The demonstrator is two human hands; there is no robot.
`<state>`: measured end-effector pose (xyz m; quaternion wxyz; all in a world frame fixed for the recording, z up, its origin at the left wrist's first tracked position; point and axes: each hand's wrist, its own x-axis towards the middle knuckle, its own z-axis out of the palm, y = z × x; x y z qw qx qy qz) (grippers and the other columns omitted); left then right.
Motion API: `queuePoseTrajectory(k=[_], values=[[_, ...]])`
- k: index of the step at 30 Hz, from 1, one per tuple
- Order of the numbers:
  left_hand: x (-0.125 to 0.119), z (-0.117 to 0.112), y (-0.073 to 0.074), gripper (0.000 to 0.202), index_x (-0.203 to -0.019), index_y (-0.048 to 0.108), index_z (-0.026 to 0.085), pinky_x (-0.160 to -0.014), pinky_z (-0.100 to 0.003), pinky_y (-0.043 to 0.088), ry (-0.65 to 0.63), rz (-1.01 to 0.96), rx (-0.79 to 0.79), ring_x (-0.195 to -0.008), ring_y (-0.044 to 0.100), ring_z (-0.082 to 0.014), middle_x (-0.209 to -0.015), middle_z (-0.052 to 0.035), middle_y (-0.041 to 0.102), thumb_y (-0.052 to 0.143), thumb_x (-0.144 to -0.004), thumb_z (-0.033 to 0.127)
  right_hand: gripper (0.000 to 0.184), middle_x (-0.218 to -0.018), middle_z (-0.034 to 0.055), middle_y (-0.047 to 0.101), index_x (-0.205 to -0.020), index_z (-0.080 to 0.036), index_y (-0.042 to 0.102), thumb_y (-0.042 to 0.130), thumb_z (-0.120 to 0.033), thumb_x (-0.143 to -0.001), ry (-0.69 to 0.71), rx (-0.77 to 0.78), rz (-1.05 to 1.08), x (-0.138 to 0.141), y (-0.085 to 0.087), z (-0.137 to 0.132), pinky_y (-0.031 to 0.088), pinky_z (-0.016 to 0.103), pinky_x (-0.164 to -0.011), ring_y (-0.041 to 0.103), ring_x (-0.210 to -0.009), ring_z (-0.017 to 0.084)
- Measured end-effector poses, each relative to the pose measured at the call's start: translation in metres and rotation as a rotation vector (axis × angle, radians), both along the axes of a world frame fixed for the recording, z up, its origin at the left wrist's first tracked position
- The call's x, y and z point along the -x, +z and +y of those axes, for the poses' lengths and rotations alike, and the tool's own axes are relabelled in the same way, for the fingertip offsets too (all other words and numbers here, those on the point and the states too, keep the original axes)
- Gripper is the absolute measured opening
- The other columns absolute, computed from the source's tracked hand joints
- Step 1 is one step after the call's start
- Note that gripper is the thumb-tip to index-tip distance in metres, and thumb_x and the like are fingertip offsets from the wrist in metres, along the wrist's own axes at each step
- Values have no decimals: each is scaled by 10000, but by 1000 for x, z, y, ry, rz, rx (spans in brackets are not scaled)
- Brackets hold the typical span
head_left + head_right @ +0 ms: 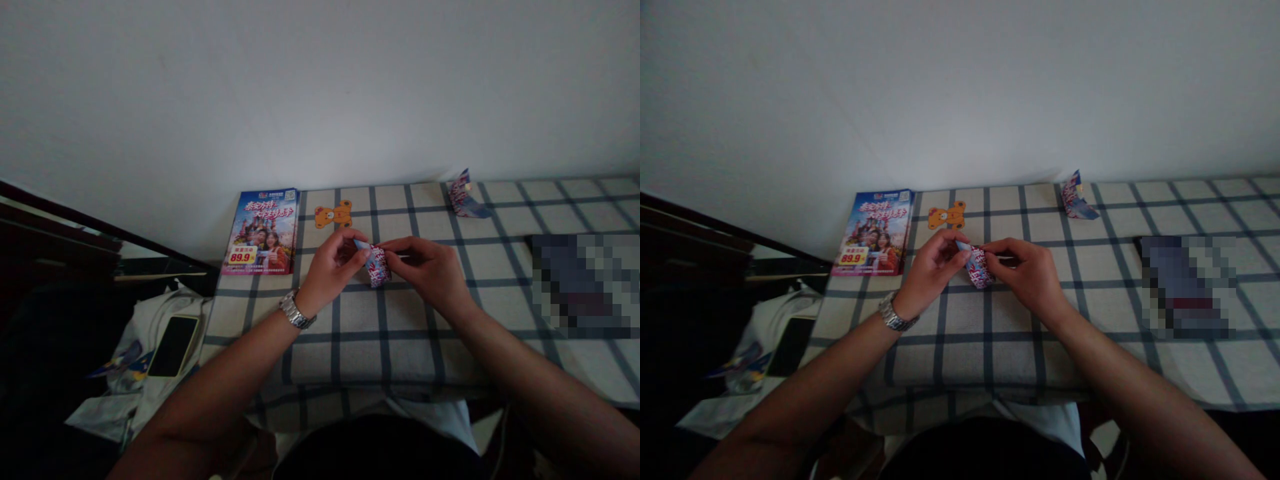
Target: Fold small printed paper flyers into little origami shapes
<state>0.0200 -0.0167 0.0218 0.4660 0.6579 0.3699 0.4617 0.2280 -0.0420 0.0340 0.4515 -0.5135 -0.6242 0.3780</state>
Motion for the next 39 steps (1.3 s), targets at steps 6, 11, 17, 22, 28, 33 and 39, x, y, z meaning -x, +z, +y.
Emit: queuePoseTrajectory(k=[6,11,17,22,28,33,39], values=[[0,0,0,273,-1085,634,204,-667,-229,503,-14,19,-5,-769,603,-123,-896,-8,632,737,-954,419,191,-954,50,824,-983,-208,802,780,-369,-882,-3,-6,14,1,-1,0,696,365,-769,786,-805,218],[0,0,0,282,-1089,621,211,-694,-242,524,-27,28,12,-796,622,-135,-935,-22,658,731,-956,435,142,-957,49,816,-933,-217,777,775,-345,-872,-10,-36,-2,2,-2,0,688,352,-756,778,-846,224],[-1,-1,0,274,-1083,620,215,-680,-237,507,-49,12,16,-764,596,-127,-898,-8,635,740,-951,424,111,-958,45,807,-863,-227,721,761,-329,-873,1,-48,12,2,-1,0,669,342,-743,767,-860,222],[-1,-1,1,281,-1088,624,215,-702,-245,515,-44,5,20,-793,603,-135,-930,-19,638,735,-954,436,126,-934,43,804,-905,-223,745,764,-345,-882,9,-34,0,1,-1,2,666,360,-761,764,-813,220],[4,4,-5,259,-1139,649,241,-739,-249,510,8,-55,47,-816,556,-135,-925,-14,579,707,-976,433,189,-1103,52,787,-1095,-243,740,732,-339,-933,124,-19,50,1,-2,3,652,397,-939,764,-1013,227],[5,8,-12,282,-1182,614,275,-725,-261,539,-26,-270,235,-820,572,-145,-909,-8,544,687,-976,453,328,-1200,66,766,-1239,-266,678,737,-381,-937,215,70,115,0,-9,5,651,433,-961,751,-1094,243],[5,9,-11,294,-1237,616,308,-762,-279,575,-63,-369,308,-866,618,-154,-972,-21,592,692,-970,407,409,-1165,68,758,-1249,-256,667,789,-410,-891,215,54,147,-2,-11,7,648,402,-896,753,-990,223]])
